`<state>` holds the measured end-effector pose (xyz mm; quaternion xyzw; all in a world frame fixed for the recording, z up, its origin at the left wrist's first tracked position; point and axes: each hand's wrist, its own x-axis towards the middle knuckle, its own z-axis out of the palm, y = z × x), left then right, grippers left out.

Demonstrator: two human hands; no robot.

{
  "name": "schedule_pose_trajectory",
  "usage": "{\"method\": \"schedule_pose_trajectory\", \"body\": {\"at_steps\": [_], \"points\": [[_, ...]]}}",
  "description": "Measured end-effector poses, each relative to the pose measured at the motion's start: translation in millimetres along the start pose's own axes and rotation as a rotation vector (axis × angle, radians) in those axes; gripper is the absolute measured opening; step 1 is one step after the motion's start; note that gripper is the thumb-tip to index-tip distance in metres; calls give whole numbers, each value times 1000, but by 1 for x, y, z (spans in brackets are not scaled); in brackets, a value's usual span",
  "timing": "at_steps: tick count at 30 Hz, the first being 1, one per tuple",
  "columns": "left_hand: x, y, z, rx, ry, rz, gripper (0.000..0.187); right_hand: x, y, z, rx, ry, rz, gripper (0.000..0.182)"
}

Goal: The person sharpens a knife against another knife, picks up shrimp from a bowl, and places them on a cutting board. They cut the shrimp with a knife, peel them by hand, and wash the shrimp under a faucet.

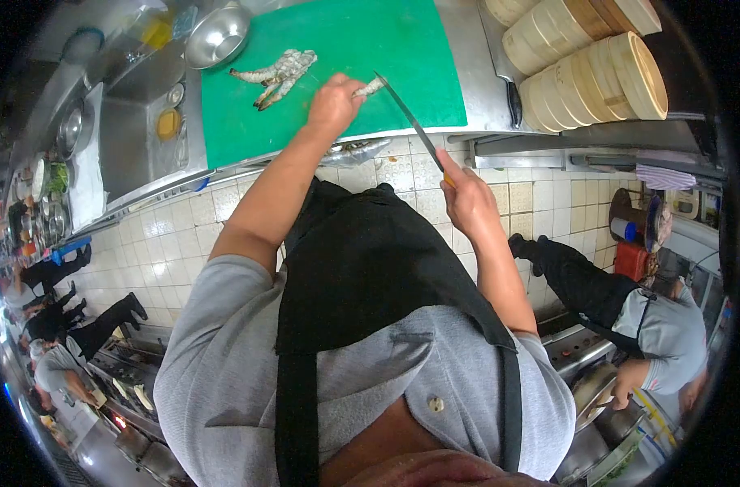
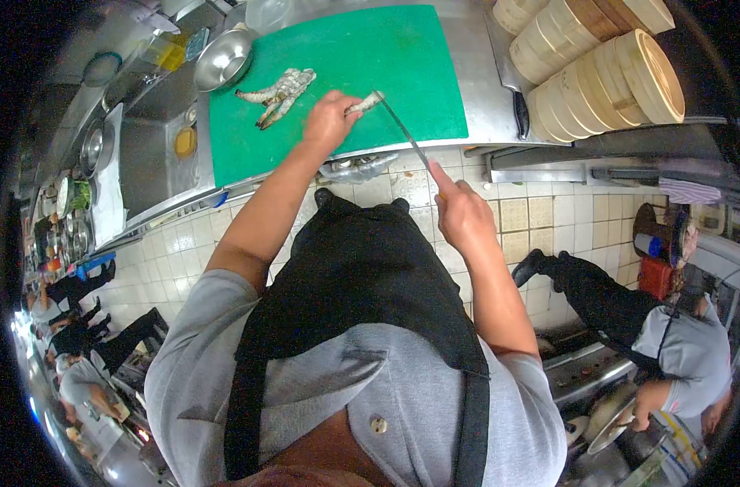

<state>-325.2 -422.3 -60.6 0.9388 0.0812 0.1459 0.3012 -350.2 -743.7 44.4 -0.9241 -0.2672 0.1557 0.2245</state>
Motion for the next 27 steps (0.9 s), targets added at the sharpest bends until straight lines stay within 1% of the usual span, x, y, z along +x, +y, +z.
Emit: {"method": "schedule_pose_trajectory", "body": {"at_steps": [1,4,7,10,13,17,20,22,24,27], "points": [[-1,-1,2,-18,14,6,24,8,2,5,-21,7,-13,63],[-2,-1,4,-50,26,5,24,36,4,22,32,116,-114,63],[-2,-1,1,-50,8,-16,23,44,-6,15,42,138,-112,62],[-3,4,0,-49,38,-28,24,34,-14,-3,78,102,-132,62],[-3,3,0,-36,51,-10,25,33,-8,3,-20,31,-109,62],[-4,0,5,-57,56,4,26,62,-11,22,-41,72,-131,61],[-4,0,3,-60,75,13,26,71,-21,17,-38,69,-117,61],[-7,5,1,-76,108,-9,25,62,-34,-1,-16,56,-97,63],[-9,6,-2,-79,94,-11,25,54,-30,-4,-38,10,-115,60],[-8,4,-1,-70,77,-14,25,64,-27,6,-104,-34,-95,59]]}}
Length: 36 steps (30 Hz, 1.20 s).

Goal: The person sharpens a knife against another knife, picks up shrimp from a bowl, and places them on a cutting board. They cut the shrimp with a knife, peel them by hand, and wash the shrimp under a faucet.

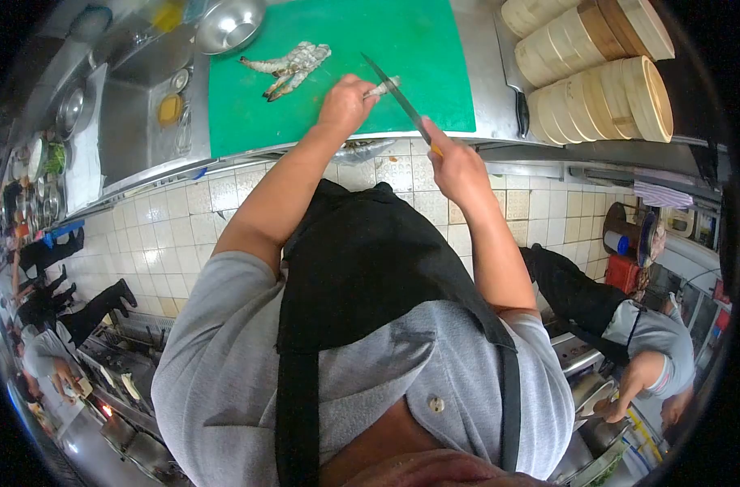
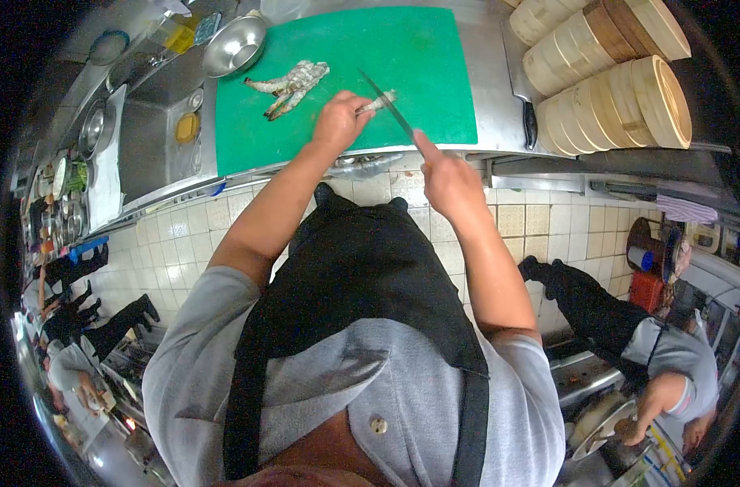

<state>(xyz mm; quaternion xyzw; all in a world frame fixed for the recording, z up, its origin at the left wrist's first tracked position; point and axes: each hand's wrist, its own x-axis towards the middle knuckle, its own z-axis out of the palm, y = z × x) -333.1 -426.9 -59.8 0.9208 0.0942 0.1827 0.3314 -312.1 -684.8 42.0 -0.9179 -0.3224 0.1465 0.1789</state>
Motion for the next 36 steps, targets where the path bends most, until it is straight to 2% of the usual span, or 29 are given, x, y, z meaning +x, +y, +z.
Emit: {"method": "schedule_pose_trajectory", "body": {"at_steps": [4,7,10,13,19,25,36], "points": [[0,-4,2,24,5,41,25,16,-2,10,-7,58,-29,59],[-3,-3,2,-4,47,9,25,2,-9,-6,13,43,-45,59],[-4,-4,-1,15,4,1,26,0,-8,0,28,-33,-14,63],[-2,-4,-1,26,-19,4,26,16,-7,12,-21,42,-37,61],[-10,-5,-7,14,-9,-9,24,1,-11,0,38,-44,-45,66],[-11,-2,-13,61,-41,2,23,16,-15,12,-4,17,-56,61],[-18,1,-19,59,-37,-55,19,10,-23,9,15,-11,-76,62]]}}
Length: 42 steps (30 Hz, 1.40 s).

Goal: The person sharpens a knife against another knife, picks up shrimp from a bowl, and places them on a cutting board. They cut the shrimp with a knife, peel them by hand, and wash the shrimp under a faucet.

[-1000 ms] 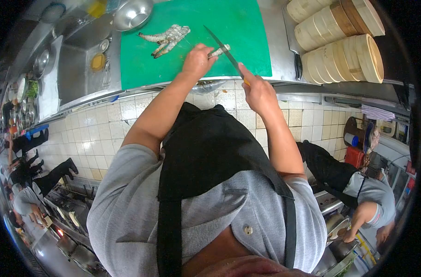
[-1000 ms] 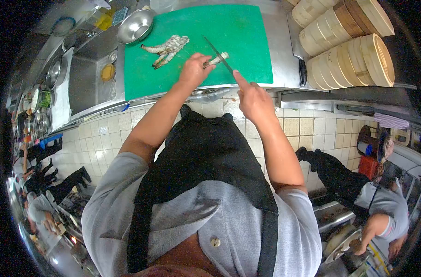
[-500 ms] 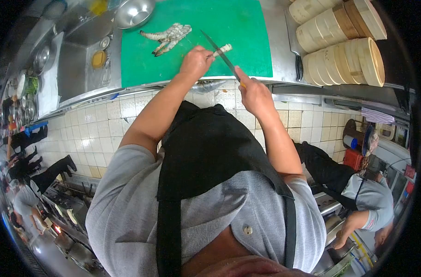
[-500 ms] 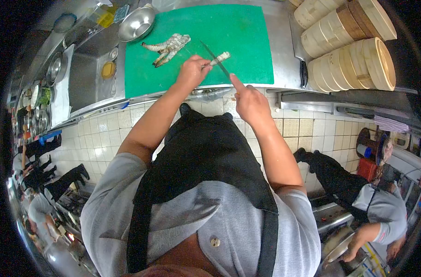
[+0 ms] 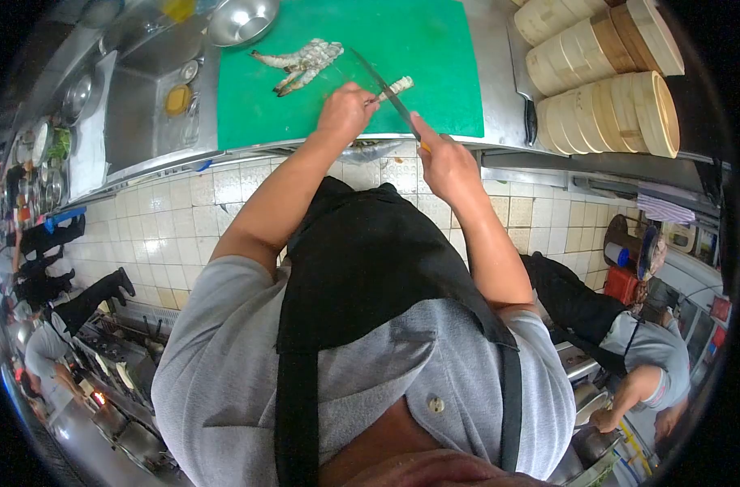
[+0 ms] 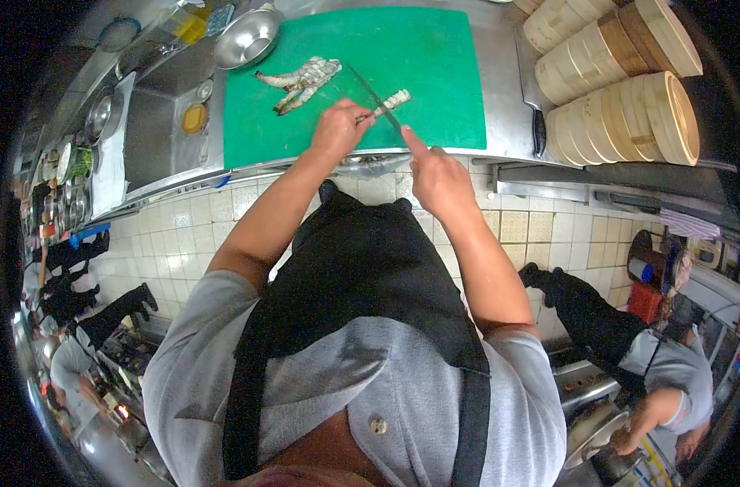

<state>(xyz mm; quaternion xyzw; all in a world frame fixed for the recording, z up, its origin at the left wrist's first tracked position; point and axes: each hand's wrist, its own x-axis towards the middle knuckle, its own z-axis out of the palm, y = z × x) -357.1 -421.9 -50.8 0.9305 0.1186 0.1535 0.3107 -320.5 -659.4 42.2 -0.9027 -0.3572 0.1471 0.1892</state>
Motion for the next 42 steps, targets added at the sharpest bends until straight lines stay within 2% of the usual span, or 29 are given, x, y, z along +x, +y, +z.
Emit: {"method": "schedule_pose_trajectory", "body": {"at_steps": [4,7,13,19,34,42], "points": [[-1,2,1,6,5,-20,18,-1,4,6,23,-37,4,62],[1,-3,3,24,28,26,17,9,6,14,24,27,-39,62],[0,-2,3,31,10,-17,17,2,1,9,19,-34,4,62],[2,-7,6,23,34,-4,16,15,1,19,45,53,-55,61],[-2,-10,14,21,69,32,16,1,-2,-1,15,-73,16,63],[-2,2,2,32,47,-1,18,11,16,5,91,100,-17,62]]}}
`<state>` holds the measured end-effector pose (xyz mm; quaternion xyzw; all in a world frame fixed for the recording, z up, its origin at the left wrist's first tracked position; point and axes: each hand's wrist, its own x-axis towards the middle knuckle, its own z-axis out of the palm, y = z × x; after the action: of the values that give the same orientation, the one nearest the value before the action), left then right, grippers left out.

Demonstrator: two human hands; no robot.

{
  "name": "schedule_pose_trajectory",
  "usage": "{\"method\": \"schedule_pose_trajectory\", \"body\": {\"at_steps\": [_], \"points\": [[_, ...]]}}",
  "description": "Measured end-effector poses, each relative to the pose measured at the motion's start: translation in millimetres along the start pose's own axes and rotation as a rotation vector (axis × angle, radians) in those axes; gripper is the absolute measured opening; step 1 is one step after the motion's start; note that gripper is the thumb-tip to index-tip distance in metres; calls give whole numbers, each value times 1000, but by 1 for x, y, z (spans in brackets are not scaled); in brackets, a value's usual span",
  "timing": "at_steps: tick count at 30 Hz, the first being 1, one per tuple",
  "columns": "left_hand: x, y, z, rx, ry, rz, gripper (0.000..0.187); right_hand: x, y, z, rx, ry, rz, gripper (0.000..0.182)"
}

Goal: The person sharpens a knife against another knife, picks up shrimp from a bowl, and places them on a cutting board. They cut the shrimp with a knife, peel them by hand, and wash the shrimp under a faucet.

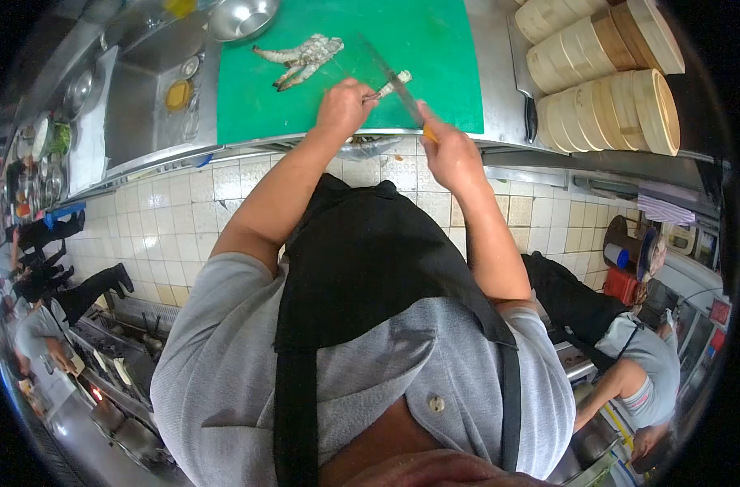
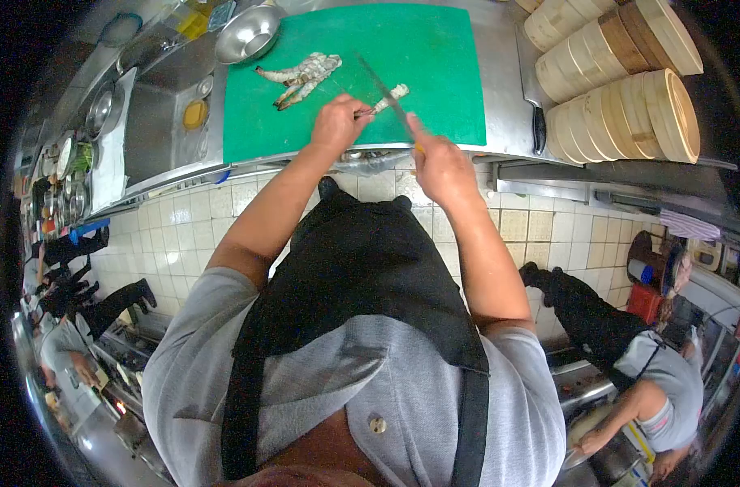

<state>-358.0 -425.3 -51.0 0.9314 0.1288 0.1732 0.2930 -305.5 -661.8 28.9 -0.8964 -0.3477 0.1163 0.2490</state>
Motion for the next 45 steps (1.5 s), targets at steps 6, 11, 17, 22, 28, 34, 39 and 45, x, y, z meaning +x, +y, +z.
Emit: {"method": "schedule_pose_trajectory", "body": {"at_steps": [6,11,17,22,28,34,39,45], "points": [[5,4,5,36,57,45,18,18,18,-12,-170,59,122,59],[13,5,3,166,58,148,9,33,42,2,-197,116,120,57],[21,-4,12,226,-23,79,14,48,68,31,-273,204,24,50],[34,15,7,256,-114,-5,23,45,64,37,-358,315,6,47],[49,15,24,243,-230,-62,24,42,34,36,-219,425,-166,37],[44,7,17,-842,-314,-455,25,67,25,60,109,389,-253,41],[26,0,-28,-1274,-230,-510,22,77,-11,65,777,122,3,30],[-2,-46,-92,-1402,-75,-459,16,91,-72,77,760,-10,-28,17]]}}
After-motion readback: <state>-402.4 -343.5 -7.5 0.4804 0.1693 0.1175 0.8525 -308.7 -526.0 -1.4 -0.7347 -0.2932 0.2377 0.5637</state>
